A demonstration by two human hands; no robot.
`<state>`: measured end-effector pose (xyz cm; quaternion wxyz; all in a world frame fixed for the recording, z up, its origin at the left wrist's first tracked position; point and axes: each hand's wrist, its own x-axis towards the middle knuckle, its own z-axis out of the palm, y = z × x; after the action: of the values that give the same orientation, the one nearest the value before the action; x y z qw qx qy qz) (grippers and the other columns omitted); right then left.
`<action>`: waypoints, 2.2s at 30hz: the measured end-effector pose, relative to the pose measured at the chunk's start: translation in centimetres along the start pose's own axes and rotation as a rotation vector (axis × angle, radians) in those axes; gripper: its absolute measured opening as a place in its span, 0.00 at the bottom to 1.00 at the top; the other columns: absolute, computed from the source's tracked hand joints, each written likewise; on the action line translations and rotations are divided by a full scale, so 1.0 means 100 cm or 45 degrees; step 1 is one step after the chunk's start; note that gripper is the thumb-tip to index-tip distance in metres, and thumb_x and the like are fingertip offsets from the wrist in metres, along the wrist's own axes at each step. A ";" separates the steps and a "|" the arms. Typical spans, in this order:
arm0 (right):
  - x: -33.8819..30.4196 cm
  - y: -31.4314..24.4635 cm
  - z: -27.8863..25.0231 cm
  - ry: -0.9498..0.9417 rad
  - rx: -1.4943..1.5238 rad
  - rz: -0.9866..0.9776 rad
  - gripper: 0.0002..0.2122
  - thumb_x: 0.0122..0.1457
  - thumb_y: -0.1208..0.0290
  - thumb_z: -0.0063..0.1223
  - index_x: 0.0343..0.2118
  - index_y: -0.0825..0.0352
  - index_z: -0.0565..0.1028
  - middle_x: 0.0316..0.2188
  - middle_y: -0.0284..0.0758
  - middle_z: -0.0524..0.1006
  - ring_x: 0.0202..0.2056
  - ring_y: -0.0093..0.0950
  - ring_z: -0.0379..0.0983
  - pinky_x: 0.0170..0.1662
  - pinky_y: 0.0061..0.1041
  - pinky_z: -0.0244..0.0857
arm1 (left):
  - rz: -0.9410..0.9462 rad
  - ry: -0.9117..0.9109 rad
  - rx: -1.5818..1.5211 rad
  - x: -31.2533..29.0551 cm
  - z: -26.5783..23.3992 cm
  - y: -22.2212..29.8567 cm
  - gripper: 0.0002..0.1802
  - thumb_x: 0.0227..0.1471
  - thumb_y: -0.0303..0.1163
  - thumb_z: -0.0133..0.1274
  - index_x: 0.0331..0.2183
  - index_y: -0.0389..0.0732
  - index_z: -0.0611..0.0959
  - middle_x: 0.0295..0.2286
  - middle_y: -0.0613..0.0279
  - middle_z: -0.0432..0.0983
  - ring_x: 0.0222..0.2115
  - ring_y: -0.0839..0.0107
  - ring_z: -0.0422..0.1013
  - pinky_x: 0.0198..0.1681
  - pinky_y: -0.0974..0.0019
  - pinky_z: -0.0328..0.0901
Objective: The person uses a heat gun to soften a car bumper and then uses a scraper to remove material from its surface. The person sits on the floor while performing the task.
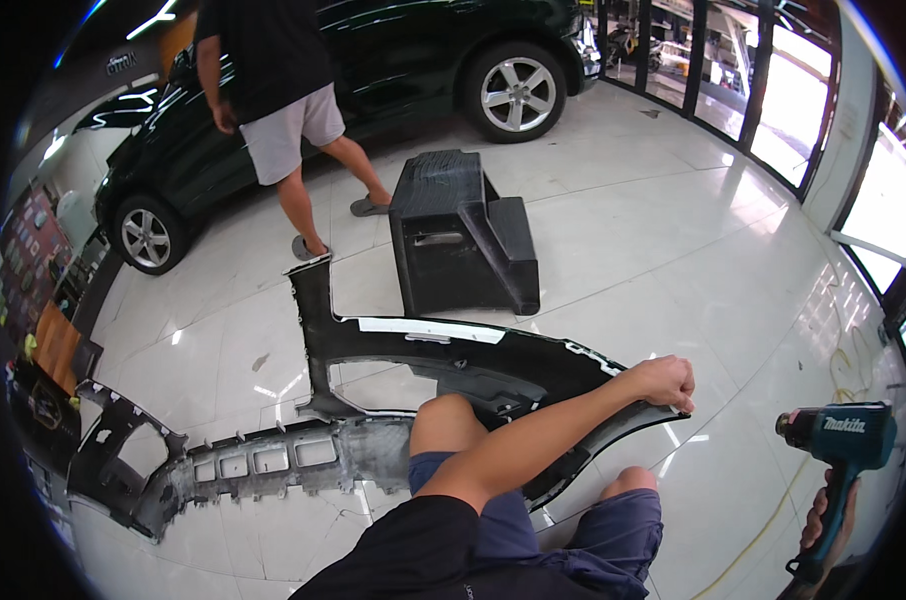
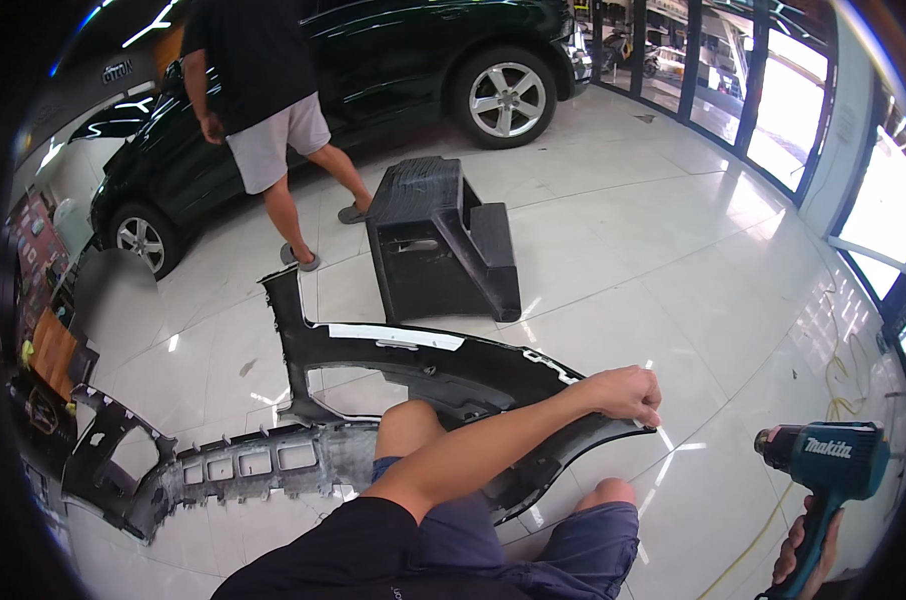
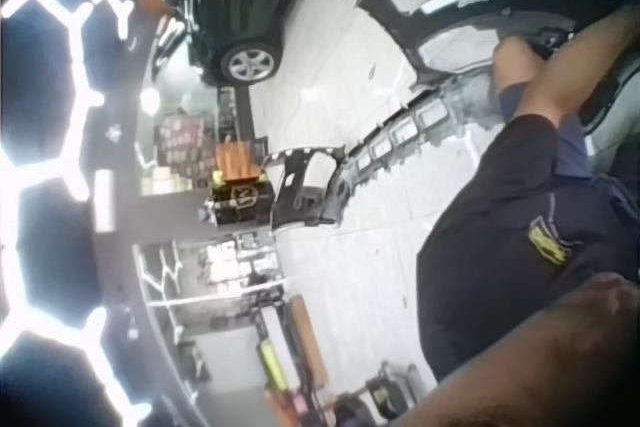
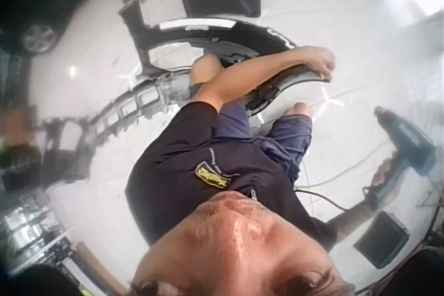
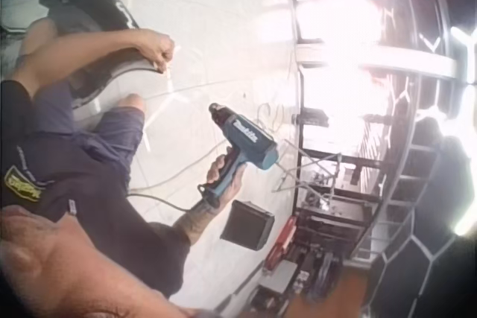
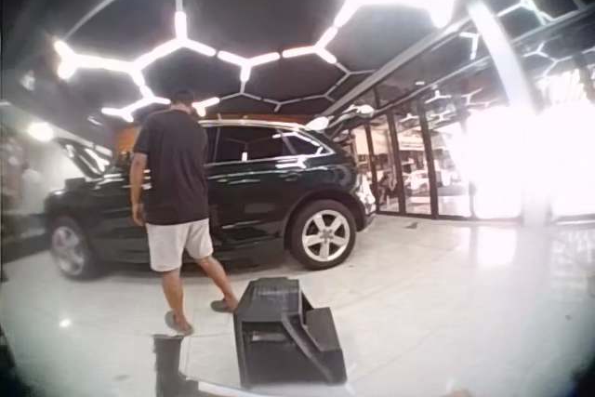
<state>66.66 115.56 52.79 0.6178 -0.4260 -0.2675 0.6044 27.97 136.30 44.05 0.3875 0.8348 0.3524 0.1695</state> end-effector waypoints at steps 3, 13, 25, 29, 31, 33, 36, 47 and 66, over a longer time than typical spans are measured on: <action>-0.003 0.001 -0.008 -0.061 -0.024 -0.061 0.27 0.70 0.48 0.29 0.56 0.69 0.62 0.24 0.38 0.72 0.12 0.27 0.70 0.08 0.25 0.66 | -0.155 0.135 0.126 -0.009 0.007 0.018 0.20 0.42 0.48 0.66 0.21 0.40 0.83 0.21 0.57 0.79 0.25 0.58 0.76 0.30 0.56 0.69; -0.005 0.019 0.019 -0.016 -0.056 -0.159 0.27 0.70 0.49 0.30 0.56 0.72 0.62 0.23 0.35 0.69 0.09 0.22 0.63 0.07 0.20 0.62 | 0.175 0.366 0.249 -0.015 0.031 0.005 0.17 0.47 0.43 0.64 0.24 0.38 0.82 0.23 0.57 0.77 0.29 0.56 0.76 0.35 0.57 0.69; 0.000 0.030 0.000 0.135 -0.012 -0.247 0.27 0.70 0.49 0.33 0.56 0.72 0.62 0.23 0.34 0.69 0.10 0.21 0.64 0.07 0.19 0.62 | 0.785 0.889 0.605 -0.020 0.060 -0.011 0.06 0.49 0.31 0.57 0.29 0.40 0.79 0.26 0.63 0.71 0.29 0.65 0.71 0.35 0.60 0.66; -0.005 0.029 -0.004 0.174 -0.010 -0.295 0.26 0.70 0.50 0.33 0.57 0.71 0.62 0.24 0.34 0.69 0.10 0.21 0.64 0.07 0.20 0.63 | 0.846 0.825 0.593 -0.026 0.058 -0.023 0.05 0.49 0.30 0.56 0.28 0.39 0.79 0.27 0.62 0.72 0.31 0.64 0.72 0.36 0.61 0.66; -0.002 0.027 -0.010 0.151 -0.037 -0.328 0.26 0.70 0.50 0.32 0.57 0.71 0.61 0.24 0.34 0.69 0.11 0.22 0.65 0.08 0.20 0.64 | 0.968 0.876 0.592 -0.030 0.053 -0.027 0.04 0.49 0.29 0.55 0.28 0.39 0.78 0.28 0.61 0.73 0.31 0.64 0.72 0.36 0.60 0.66; -0.003 0.025 -0.014 0.133 -0.069 -0.360 0.26 0.71 0.50 0.31 0.58 0.71 0.61 0.25 0.34 0.69 0.11 0.22 0.65 0.08 0.21 0.65 | 0.957 0.836 0.564 -0.032 0.051 -0.027 0.03 0.48 0.27 0.55 0.29 0.39 0.78 0.29 0.61 0.75 0.33 0.64 0.73 0.38 0.60 0.66; -0.014 0.025 -0.014 0.128 -0.040 -0.353 0.27 0.71 0.50 0.31 0.59 0.71 0.60 0.25 0.34 0.70 0.12 0.21 0.66 0.09 0.20 0.65 | 0.786 0.681 0.481 -0.027 0.053 -0.018 0.07 0.46 0.24 0.56 0.32 0.39 0.79 0.32 0.60 0.76 0.36 0.61 0.74 0.40 0.58 0.67; -0.026 0.034 0.096 -0.415 0.385 0.046 0.30 0.71 0.52 0.28 0.55 0.82 0.58 0.25 0.43 0.70 0.14 0.24 0.70 0.13 0.20 0.70 | 0.691 0.614 0.490 -0.039 0.036 -0.010 0.16 0.46 0.32 0.64 0.39 0.40 0.80 0.34 0.57 0.80 0.35 0.60 0.76 0.40 0.59 0.70; -0.014 0.043 0.114 -0.572 0.434 0.205 0.28 0.71 0.55 0.29 0.53 0.84 0.60 0.25 0.46 0.72 0.15 0.27 0.74 0.15 0.22 0.74 | 0.015 0.438 0.162 -0.082 -0.029 -0.010 0.30 0.44 0.33 0.67 0.50 0.34 0.78 0.35 0.52 0.82 0.34 0.61 0.78 0.38 0.64 0.69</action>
<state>54.64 116.08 55.00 0.5558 -0.1915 -0.2574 0.7669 20.16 132.38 45.09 0.2669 0.8184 0.4186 0.2894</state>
